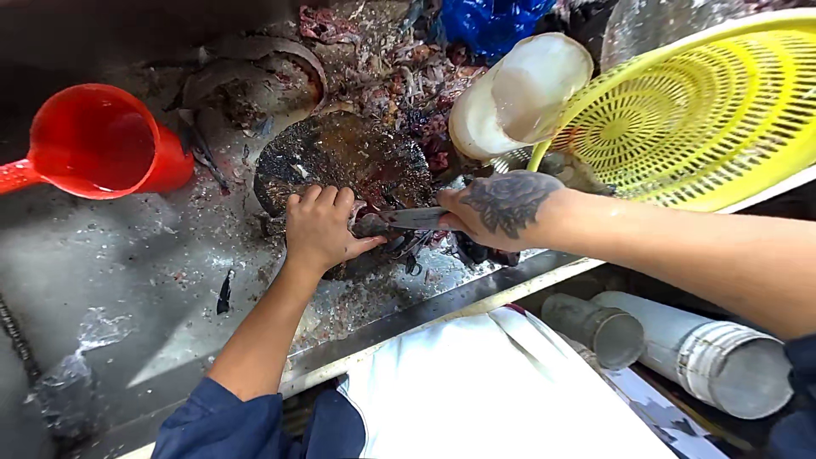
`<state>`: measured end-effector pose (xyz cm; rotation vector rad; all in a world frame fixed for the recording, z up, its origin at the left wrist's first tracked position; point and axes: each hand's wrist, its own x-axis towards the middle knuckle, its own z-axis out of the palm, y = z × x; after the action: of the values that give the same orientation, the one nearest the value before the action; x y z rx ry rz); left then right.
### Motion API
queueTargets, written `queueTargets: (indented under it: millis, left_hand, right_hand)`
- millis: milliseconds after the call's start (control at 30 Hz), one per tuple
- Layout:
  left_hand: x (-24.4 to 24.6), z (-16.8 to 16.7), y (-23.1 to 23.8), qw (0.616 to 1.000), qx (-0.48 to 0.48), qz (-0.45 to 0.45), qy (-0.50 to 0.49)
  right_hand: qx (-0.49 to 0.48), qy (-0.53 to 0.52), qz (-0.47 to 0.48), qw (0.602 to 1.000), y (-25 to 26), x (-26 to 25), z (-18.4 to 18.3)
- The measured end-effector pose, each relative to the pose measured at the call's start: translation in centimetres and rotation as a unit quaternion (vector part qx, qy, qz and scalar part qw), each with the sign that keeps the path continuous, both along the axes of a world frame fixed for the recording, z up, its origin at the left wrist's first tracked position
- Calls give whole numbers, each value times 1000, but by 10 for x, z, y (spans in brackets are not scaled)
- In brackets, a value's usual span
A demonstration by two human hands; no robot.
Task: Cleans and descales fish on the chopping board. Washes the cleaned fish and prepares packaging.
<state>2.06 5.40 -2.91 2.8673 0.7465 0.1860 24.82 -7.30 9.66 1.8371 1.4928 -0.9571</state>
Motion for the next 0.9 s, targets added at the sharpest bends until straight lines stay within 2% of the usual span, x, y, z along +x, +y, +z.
queueTargets:
  millis: [233,333,467,567,667,767,900]
  left_hand:
    - [0,2,-1,1000,-1,-1,6]
    - [0,4,-1,1000,-9,0,10]
    - [-1,1,0,1000,-4,-8,-9]
    - [-2,1,0,1000,-8,-22,-13]
    - [-1,0,1,1000,-10,-23,-15]
    - [0,1,0,999,-11,-11,-27]
    - [0,2,-2,1000,-2,1,-20]
  right_hand:
    - [-43,85,-51,994,-2,1,-3]
    - [-21,42,1,999,-5,0,2]
    - [81,-8,95,992,-13,6,5]
    - [68,-16,118,991,-6,7,7]
    - [69,-20,113,991,4,4,5]
    - [21,-37,105,994,19,-2,12]
    - [-19,-31,29,999,16,-13,14]
